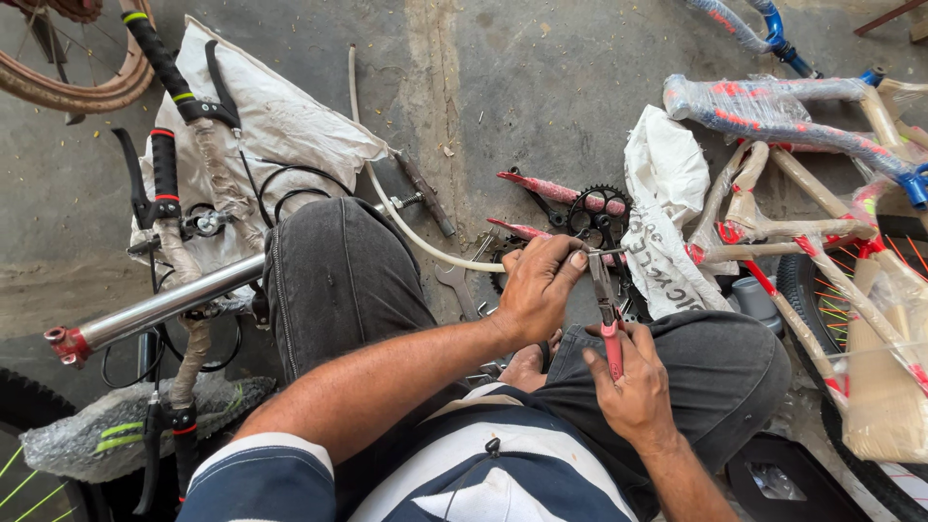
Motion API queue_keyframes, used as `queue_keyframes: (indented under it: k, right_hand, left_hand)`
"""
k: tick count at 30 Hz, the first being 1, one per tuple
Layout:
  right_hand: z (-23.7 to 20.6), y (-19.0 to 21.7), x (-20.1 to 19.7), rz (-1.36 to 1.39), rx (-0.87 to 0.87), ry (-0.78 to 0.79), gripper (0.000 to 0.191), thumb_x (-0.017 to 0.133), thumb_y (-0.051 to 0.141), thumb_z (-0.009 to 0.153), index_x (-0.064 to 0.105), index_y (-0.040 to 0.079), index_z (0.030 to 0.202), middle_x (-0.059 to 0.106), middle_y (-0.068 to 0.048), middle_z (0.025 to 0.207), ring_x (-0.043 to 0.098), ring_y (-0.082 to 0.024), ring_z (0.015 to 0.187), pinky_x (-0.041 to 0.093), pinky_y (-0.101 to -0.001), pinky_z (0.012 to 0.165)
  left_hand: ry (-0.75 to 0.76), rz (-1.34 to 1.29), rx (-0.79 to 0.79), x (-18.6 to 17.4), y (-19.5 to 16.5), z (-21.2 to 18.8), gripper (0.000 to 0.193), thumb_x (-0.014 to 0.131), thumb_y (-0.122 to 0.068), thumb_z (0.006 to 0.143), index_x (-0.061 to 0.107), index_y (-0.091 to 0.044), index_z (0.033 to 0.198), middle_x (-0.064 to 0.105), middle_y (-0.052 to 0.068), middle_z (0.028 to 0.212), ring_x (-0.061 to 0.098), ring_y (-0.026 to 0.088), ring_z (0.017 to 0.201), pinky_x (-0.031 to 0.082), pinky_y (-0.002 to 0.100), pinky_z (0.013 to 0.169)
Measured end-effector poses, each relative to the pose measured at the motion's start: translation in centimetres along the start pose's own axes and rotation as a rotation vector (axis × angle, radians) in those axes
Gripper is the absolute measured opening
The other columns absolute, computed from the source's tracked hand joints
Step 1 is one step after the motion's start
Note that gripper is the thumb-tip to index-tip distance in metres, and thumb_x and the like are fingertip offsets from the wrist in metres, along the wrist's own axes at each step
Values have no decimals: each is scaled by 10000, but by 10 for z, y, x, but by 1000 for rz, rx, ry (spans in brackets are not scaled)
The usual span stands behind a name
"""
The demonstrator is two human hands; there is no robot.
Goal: The person sits on the floor of a bicycle repair shop and works on small bicycle components. They pick small parts from a container, use pliers to work on a sprocket, and handle a cable and a bicycle chain.
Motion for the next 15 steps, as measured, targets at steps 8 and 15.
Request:
queue_keyframes:
  k: [8, 15]
  right_hand:
    - [23, -19, -16, -77, -221, 4, 298, 719, 169, 885, 718, 64, 1164, 624, -182, 1163, 667, -358, 1039, 549, -435, 882]
    - [22, -14, -16, -45, -186, -6, 311, 733, 170, 883, 723, 66, 1175, 623, -162, 1165, 672, -338, 1039, 549, -424, 882]
  left_hand:
    - [311, -214, -186, 5, 13, 5, 342, 512, -365, 1058, 676, -104, 1208, 721, 107, 996, 680, 189, 962, 539, 390, 887]
    - [158, -354, -7, -11, -4, 5, 348, 614, -312, 1014, 623, -32, 1221, 718, 116, 1086, 688, 150, 1027, 548, 330, 903]
Point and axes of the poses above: each hand's wrist, its own z-axis towards the middle knuckle, its own x-axis out of the palm, y = z × x, the point moved 6 cm from there along z, towards the middle knuckle
